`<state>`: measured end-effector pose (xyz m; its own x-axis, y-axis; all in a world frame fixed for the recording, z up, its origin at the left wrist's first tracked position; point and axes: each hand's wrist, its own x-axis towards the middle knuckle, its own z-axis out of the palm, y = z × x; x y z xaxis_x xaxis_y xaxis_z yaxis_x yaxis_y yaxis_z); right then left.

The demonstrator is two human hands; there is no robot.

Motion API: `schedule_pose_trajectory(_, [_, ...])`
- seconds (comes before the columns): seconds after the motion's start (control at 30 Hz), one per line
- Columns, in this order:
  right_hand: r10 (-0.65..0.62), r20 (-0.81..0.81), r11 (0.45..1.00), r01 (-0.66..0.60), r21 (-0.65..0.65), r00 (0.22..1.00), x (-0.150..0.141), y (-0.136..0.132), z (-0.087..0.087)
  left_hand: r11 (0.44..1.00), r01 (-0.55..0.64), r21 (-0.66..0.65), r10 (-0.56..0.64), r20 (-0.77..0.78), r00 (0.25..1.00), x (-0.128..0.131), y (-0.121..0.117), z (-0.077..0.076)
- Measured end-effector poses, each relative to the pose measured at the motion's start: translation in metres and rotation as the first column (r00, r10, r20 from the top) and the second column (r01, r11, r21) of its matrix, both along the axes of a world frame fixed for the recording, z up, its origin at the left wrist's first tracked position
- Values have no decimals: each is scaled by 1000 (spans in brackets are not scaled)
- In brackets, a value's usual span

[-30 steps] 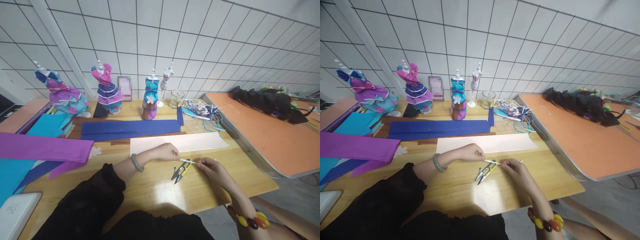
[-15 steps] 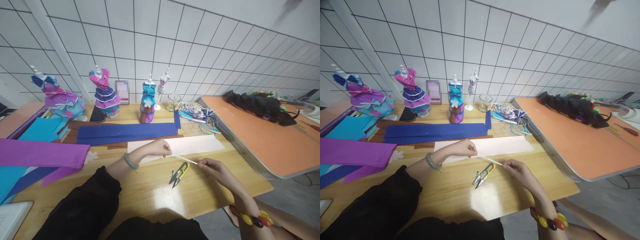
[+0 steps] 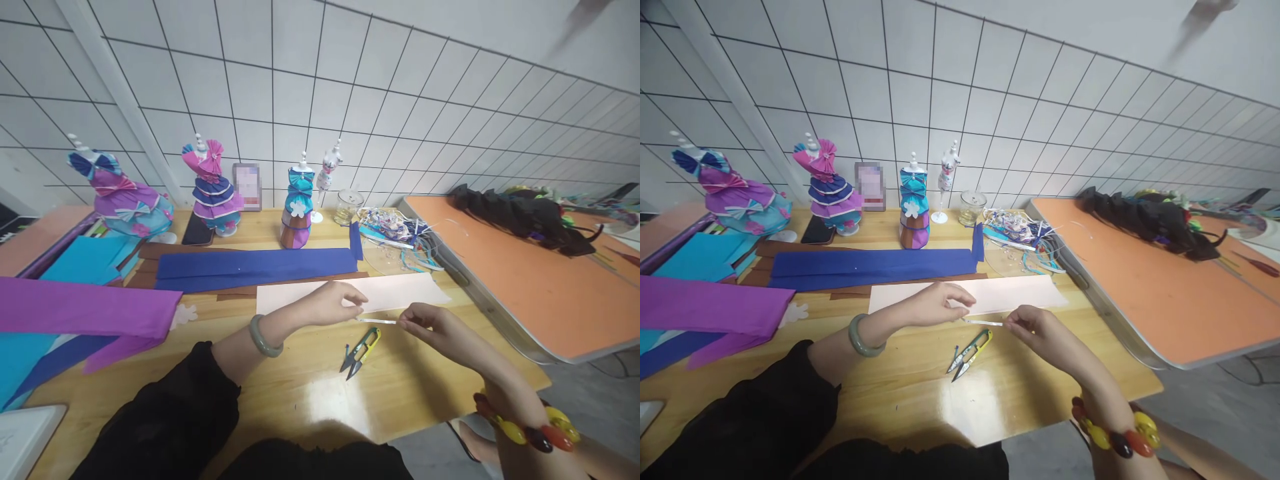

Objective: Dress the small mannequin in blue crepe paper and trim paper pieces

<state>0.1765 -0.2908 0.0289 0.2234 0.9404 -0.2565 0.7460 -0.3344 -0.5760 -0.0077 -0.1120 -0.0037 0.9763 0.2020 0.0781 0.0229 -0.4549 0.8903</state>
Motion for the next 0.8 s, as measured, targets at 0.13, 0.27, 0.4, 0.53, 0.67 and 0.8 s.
schedule_pose_trajectory(0.13, [43,79,999,-42,-13,996,0,11,6,984,56,-171,-86,-173,981,1,-6,-9])
schedule_pose_trajectory(0.27, [79,82,996,-76,-40,993,6,24,8,919,37,-392,-156,-277,948,2,1,-22])
schedule_pose_trajectory(0.4, [117,106,991,-109,-73,988,18,47,3,834,23,-551,-182,-234,955,4,10,-34])
schedule_pose_trajectory(0.53, [176,162,984,-168,-61,971,27,75,-8,763,-2,-647,-180,-215,960,4,15,-37])
schedule_pose_trajectory(0.67, [246,173,969,-235,-80,954,21,94,-22,732,-22,-681,-165,-209,964,5,17,-37])
schedule_pose_trajectory(0.8, [272,106,962,-272,-14,956,9,101,-38,697,-36,-717,-156,-200,967,5,19,-39])
